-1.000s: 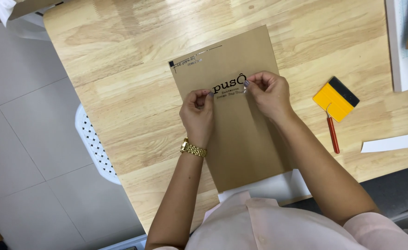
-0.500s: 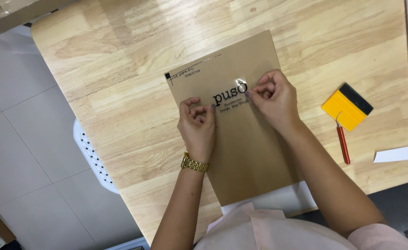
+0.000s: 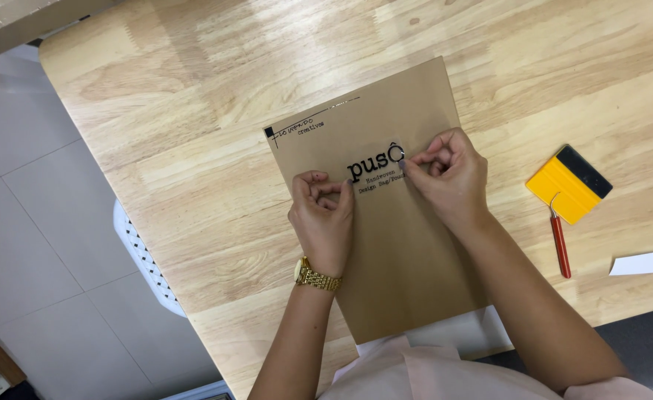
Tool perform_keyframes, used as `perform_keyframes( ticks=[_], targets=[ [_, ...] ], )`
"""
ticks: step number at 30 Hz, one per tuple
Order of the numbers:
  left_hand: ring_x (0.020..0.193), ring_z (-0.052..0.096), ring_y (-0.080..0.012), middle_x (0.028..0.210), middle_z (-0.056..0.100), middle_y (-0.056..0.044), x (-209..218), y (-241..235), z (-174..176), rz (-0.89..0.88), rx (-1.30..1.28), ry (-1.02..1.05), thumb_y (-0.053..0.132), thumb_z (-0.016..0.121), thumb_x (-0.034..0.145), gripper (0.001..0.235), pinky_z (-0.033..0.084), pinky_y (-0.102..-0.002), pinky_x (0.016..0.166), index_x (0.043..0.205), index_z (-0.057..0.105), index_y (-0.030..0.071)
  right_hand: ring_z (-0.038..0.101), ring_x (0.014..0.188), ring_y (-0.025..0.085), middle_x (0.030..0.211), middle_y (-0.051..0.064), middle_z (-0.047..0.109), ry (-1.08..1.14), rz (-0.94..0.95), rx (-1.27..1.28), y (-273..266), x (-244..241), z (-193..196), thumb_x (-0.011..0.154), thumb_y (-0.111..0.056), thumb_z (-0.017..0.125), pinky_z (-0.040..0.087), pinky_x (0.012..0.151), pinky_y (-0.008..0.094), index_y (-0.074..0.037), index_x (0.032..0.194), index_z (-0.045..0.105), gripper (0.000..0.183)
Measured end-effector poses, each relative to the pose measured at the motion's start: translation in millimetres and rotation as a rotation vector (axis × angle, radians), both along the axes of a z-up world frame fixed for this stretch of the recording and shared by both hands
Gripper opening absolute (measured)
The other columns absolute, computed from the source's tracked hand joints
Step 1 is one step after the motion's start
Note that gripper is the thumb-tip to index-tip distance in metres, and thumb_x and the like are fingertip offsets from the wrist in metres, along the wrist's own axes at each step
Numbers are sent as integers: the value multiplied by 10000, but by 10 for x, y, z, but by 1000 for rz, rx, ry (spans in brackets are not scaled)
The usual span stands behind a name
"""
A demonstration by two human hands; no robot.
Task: The person is weeding a vinyl decal on a brown board, using a squeegee to press it down and a weeding tool to remove excess vinyl pieces.
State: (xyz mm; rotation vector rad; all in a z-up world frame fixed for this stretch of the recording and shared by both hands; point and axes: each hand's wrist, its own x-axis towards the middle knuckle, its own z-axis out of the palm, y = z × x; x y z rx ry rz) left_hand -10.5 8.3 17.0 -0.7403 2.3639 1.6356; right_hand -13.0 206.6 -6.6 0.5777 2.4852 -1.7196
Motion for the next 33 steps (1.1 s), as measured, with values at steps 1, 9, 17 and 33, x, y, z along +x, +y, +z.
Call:
perform_keyframes(
  ticks=[1, 9, 17, 33],
  targets=[
    [458, 573, -100, 782, 770, -93, -1, 3, 6, -5, -7, 14, 113, 771, 841, 289, 477, -246, 476, 1039, 562, 89, 441, 522, 37, 753, 53, 733, 3, -5, -8, -2, 7, -4, 837, -25, 818, 348, 526, 153, -93, 976, 520, 336],
    [451, 576, -100, 772, 777, -92, 15, 14, -18, -5, -41, 36, 108, 782, 824, 290, 474, -247, 465, 1006, 557, 94, 432, 523, 24, 756, 52, 732, 16, -13, -28, -1, 8, -8, 841, -29, 823, 339, 520, 141, -93, 980, 504, 354],
    [446, 574, -108, 756, 781, -66, 20, 37, -15, -4, -75, 47, 136, 797, 815, 289, 472, -233, 483, 983, 562, 119, 414, 491, 35, 749, 76, 732, 54, -18, -14, -15, 31, -59, 845, -42, 845, 331, 493, 152, -81, 951, 502, 362],
    [423, 566, -104, 758, 784, -87, 37, 67, -38, 6, -82, 68, 101, 792, 824, 273, 467, -240, 469, 970, 562, 97, 402, 478, 16, 754, 78, 735, 19, -78, -63, -26, 38, -67, 824, -69, 869, 311, 471, 134, -86, 939, 494, 392]
  ],
)
